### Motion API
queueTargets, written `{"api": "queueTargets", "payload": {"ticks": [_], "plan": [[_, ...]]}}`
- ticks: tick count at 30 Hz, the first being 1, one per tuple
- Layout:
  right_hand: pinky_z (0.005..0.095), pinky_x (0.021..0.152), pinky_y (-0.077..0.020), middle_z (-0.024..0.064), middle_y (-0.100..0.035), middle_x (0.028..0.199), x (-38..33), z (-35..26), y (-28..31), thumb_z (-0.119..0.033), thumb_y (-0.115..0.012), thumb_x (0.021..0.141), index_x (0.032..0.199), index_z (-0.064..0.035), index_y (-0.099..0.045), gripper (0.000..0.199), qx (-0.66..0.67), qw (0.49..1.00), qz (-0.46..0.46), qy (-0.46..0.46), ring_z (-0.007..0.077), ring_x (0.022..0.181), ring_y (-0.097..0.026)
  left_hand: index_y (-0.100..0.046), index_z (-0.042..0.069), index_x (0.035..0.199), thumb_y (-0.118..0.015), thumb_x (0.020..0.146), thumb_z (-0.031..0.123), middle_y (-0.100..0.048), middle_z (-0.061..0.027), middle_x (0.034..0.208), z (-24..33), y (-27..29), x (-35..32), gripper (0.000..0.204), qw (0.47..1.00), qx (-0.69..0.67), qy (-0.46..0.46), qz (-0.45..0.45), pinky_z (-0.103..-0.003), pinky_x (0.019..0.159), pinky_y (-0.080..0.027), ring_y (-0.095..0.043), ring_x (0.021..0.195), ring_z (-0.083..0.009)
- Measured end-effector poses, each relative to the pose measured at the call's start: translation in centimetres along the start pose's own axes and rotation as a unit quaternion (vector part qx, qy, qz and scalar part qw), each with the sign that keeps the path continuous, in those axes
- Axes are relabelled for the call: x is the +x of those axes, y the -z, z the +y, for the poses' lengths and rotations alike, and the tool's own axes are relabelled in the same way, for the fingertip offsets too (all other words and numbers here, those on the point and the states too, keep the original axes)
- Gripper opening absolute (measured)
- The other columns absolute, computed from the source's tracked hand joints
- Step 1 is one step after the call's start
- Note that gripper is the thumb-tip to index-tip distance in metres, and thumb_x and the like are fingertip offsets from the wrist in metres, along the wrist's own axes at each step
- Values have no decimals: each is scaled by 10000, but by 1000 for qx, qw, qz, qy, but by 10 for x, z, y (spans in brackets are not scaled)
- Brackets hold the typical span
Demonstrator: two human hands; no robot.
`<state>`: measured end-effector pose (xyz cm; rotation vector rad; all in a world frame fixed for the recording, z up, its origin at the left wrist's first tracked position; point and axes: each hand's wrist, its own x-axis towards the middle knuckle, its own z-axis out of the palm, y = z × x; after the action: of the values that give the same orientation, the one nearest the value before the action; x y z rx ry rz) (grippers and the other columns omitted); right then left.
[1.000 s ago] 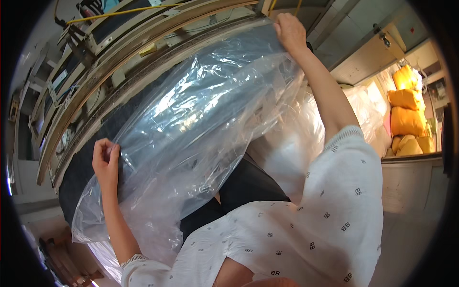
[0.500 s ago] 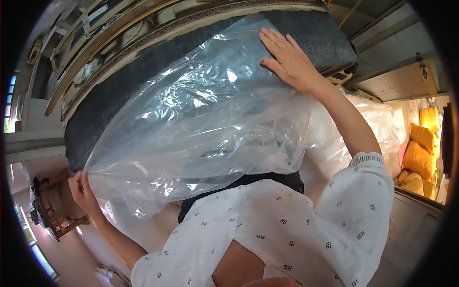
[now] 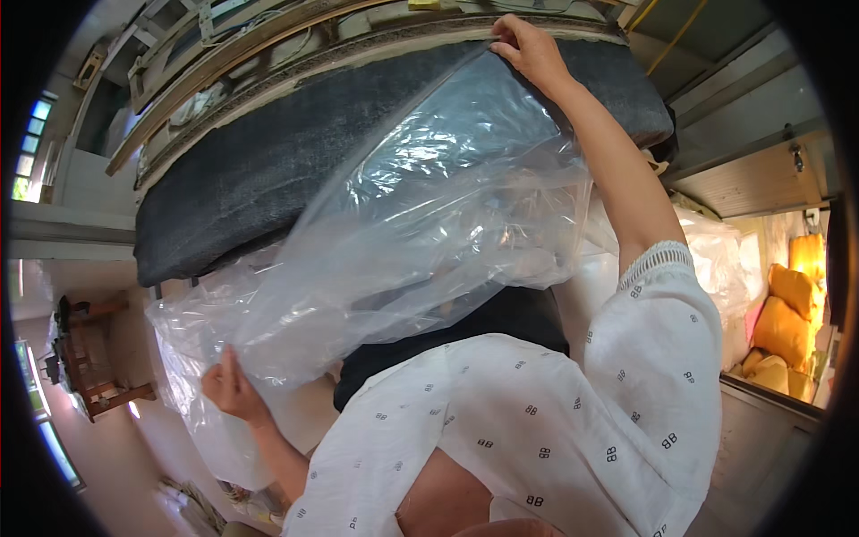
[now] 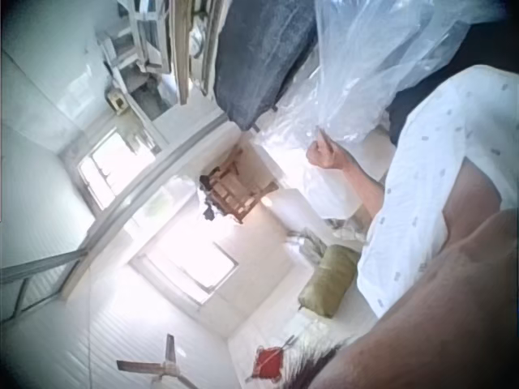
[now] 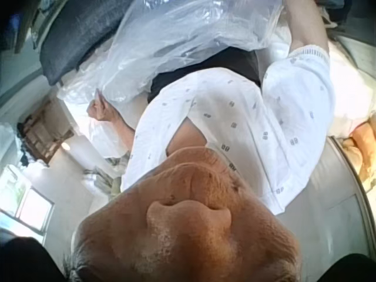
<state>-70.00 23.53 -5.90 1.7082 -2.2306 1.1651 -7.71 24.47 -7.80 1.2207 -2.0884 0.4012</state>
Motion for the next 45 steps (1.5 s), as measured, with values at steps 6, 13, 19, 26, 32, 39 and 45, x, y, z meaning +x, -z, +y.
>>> {"api": "queueTargets", "payload": {"ticks": [6, 13, 19, 26, 32, 39, 45], "plan": [[240, 641, -400, 12, -538, 709, 13, 23, -5, -175, -635, 752, 891, -62, -582, 187, 67, 989, -101, 89, 125, 658, -489, -666, 77, 944, -609, 796, 94, -490, -31, 718, -7, -24, -70, 160, 972, -73, 148, -166, -279, 545, -358, -436, 642, -158], [213, 599, -403, -1, -546, 698, 31, -61, 36, -129, -572, 820, 969, -43, -549, 173, 372, 901, 49, -218, 76, 670, -509, -484, 49, 1146, -507, 875, 202, -523, -53, 1057, -45, -41, 108, 312, 730, -544, 391, 132, -253, 788, -424, -509, 937, -139], [320, 670, -444, 70, -604, 811, 22, 42, -25, -203, -630, 739, 840, -67, -618, 170, -61, 942, 256, -207, 188, 762, -575, -633, 13, 897, -564, 837, 266, -600, -6, 782, -69, -196, 221, 269, 940, -275, 186, 81, -222, 657, -412, -513, 730, -74], [332, 697, -444, 90, -594, 775, 29, 66, -13, -257, -634, 731, 790, -61, -626, 205, 19, 958, 256, -128, 227, 735, -572, -669, 45, 891, -633, 791, 296, -617, -15, 729, -50, -253, 269, 272, 893, -365, 262, 16, -233, 670, -414, -522, 694, -87], [354, 745, -427, 125, -551, 859, 33, 66, -11, -274, -634, 711, 816, -26, -591, 273, -10, 960, 187, -210, 264, 810, -546, -659, 32, 860, -693, 710, 365, -600, -24, 687, -43, -258, 280, 366, 909, -306, 283, 1, -236, 638, -413, -534, 661, -99], [426, 802, -379, 211, -427, 976, 39, 73, -14, -237, -586, 698, 896, -3, -452, 335, -118, 939, 266, -185, 374, 893, -458, -579, 41, 723, -726, 656, 367, -560, -51, 673, -71, -274, 284, 364, 951, -176, 255, 14, -249, 603, -417, -513, 605, -130], [402, 887, -311, 225, -417, 970, 40, 65, -16, -226, -485, 786, 905, 30, -420, 290, -28, 918, 321, -230, 364, 988, -380, -540, 38, 754, -671, 738, 310, -532, -24, 684, -77, -265, 273, 303, 922, -274, 275, -7, -234, 541, -388, -465, 559, -107]]}}
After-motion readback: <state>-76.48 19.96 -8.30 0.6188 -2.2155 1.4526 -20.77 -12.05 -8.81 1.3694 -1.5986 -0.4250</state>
